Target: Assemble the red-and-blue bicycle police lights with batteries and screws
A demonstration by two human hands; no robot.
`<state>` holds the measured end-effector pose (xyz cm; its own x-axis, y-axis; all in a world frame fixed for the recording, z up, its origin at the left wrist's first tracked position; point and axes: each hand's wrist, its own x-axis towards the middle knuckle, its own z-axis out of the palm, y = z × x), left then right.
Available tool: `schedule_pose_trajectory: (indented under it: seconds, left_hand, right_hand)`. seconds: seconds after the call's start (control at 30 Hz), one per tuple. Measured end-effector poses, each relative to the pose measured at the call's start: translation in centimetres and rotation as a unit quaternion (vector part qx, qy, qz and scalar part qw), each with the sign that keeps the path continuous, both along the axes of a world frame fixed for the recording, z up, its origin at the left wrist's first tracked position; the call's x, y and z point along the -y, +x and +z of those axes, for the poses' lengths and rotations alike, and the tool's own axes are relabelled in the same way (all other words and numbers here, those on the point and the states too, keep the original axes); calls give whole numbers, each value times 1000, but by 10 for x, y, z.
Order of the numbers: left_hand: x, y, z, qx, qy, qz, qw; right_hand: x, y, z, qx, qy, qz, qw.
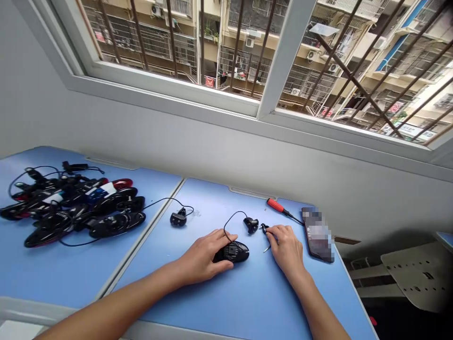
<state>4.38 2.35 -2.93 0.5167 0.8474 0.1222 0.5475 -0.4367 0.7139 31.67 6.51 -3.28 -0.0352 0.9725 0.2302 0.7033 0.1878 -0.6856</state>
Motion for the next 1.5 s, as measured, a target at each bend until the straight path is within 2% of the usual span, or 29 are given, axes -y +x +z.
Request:
schedule_pose_trajectory:
  seconds: [0.1,0.23,0.33,0.47,0.57,0.67,0.77,0.83,0.9,1.0,1.27,1.37,1.5]
  left_hand:
    - [0,0,5,-8,23,1,1000]
    - [-6,-1,6,-6,62,-7,998]
    - [-10,-3,3,-17,72,0,997]
    - [-10,-2,2,-18,76,-4,997]
    - [-9,-2,2,-16,72,-11,997]
    - [-9,-4,5,-21,68,-13,997]
    - [-10,-6,7,-19,68,-24,997]
    - [-9,-7,8,-11,67,-31,997]
    - [-6,-6,8,-2,63,-29,998]
    - [-3,-5,7,1,44,-12,999]
    - [0,-5,2,4,16,-20,1000]
    - [1,-5,3,4,10,-20,1000]
    - [1,-5,4,1,5,-22,1000]
  right_hand:
    - [-2,1,-4,196,84,28,977]
    - [-12,-5,-6,275,212,20,937]
    - [-19,-18,-3,294,230,73,925]
    - [-27,-32,4,289,181,120,932]
    - [-32,-36,6,203,131,130,962]
    - [-33,-37,2,12,89,118,989]
    - [-32,-39,-4,-164,40,61,984]
    - [-30,-40,-6,-234,23,38,971]
    - [-25,-43,-5,-281,28,44,958]
    - [-19,-45,-1,-323,35,80,942]
    - [-9,-38,2,-371,19,138,918]
    - [-9,-39,3,-382,1,144,913]
    - [-8,-43,3,-381,0,120,917]
